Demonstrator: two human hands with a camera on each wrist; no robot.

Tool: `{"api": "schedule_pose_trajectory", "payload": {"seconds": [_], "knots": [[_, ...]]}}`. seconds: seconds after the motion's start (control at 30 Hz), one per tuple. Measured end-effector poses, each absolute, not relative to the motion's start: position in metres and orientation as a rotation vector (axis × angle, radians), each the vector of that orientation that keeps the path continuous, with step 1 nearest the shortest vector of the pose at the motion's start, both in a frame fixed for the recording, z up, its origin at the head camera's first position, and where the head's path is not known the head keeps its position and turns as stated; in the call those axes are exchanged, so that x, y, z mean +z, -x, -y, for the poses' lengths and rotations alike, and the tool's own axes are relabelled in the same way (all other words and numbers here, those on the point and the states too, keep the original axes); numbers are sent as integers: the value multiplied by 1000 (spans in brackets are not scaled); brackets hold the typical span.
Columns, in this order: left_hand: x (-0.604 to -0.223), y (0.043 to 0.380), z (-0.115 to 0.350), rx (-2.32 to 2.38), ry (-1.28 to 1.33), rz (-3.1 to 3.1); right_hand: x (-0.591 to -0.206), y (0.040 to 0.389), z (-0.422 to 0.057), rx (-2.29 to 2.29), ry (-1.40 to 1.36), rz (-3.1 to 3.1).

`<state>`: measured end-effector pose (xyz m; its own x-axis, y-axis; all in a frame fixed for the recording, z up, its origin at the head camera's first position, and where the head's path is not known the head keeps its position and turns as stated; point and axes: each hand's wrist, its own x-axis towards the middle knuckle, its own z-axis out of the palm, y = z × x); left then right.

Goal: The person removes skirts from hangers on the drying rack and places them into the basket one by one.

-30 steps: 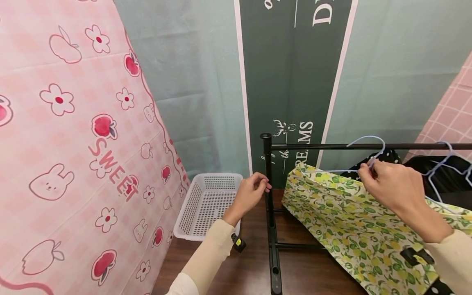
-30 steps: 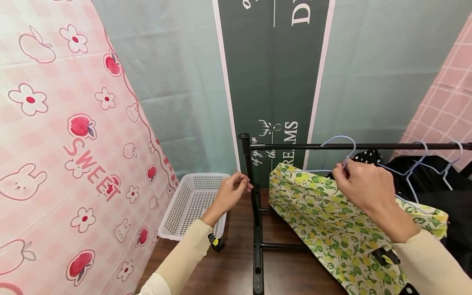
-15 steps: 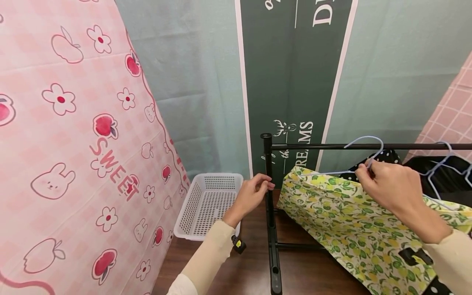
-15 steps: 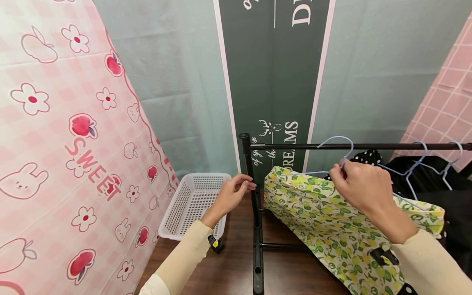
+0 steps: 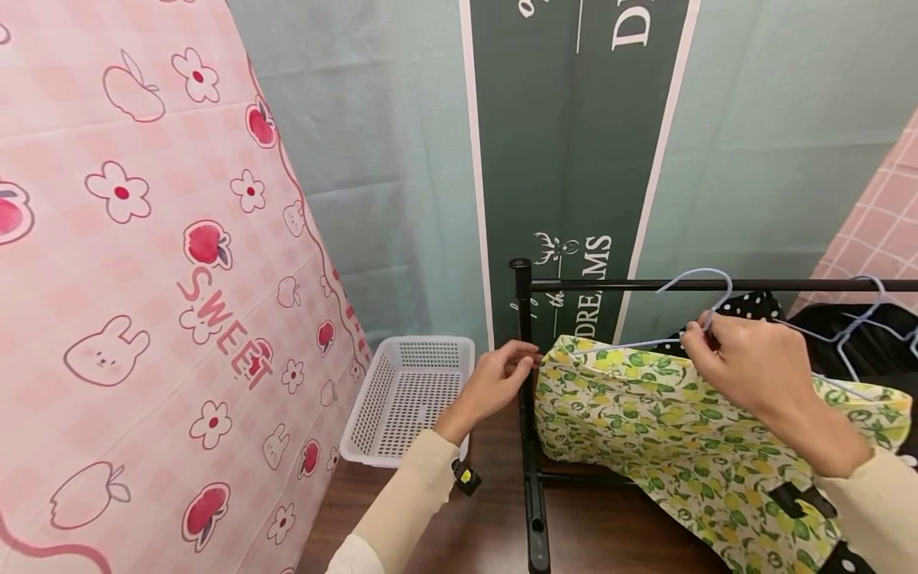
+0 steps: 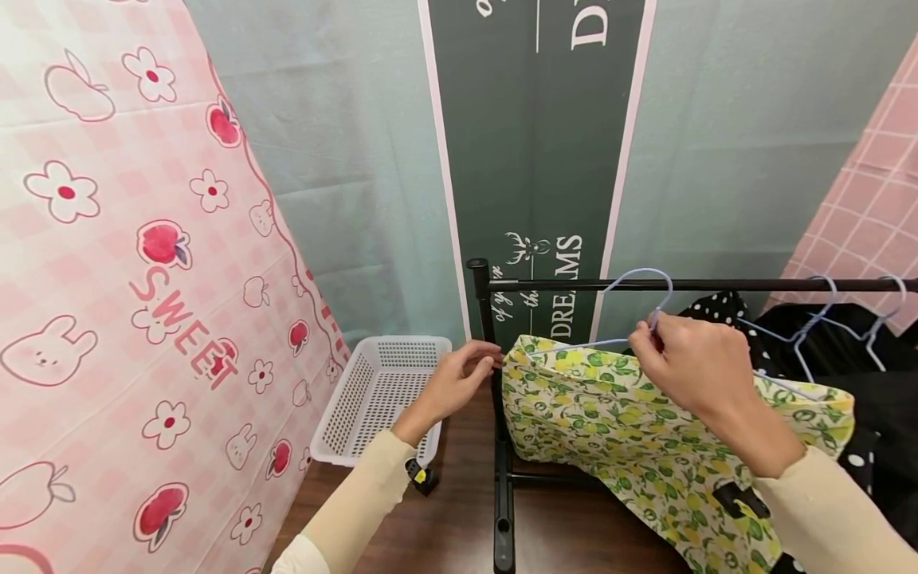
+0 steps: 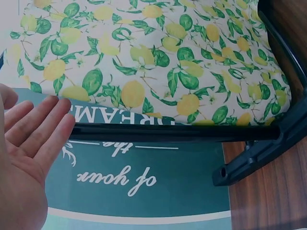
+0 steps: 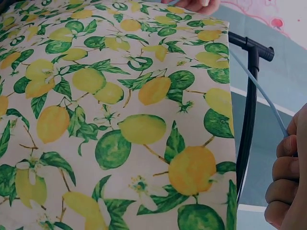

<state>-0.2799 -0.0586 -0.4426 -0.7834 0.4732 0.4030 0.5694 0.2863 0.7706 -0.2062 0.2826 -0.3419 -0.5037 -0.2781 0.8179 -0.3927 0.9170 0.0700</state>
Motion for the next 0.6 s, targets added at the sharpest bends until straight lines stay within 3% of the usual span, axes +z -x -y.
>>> {"api": "schedule_pose_trajectory", "payload": {"seconds": [0.6], "knots": [[-434, 272, 53, -1484, 1073, 2429, -332, 205, -272, 178, -535, 2074]]}}
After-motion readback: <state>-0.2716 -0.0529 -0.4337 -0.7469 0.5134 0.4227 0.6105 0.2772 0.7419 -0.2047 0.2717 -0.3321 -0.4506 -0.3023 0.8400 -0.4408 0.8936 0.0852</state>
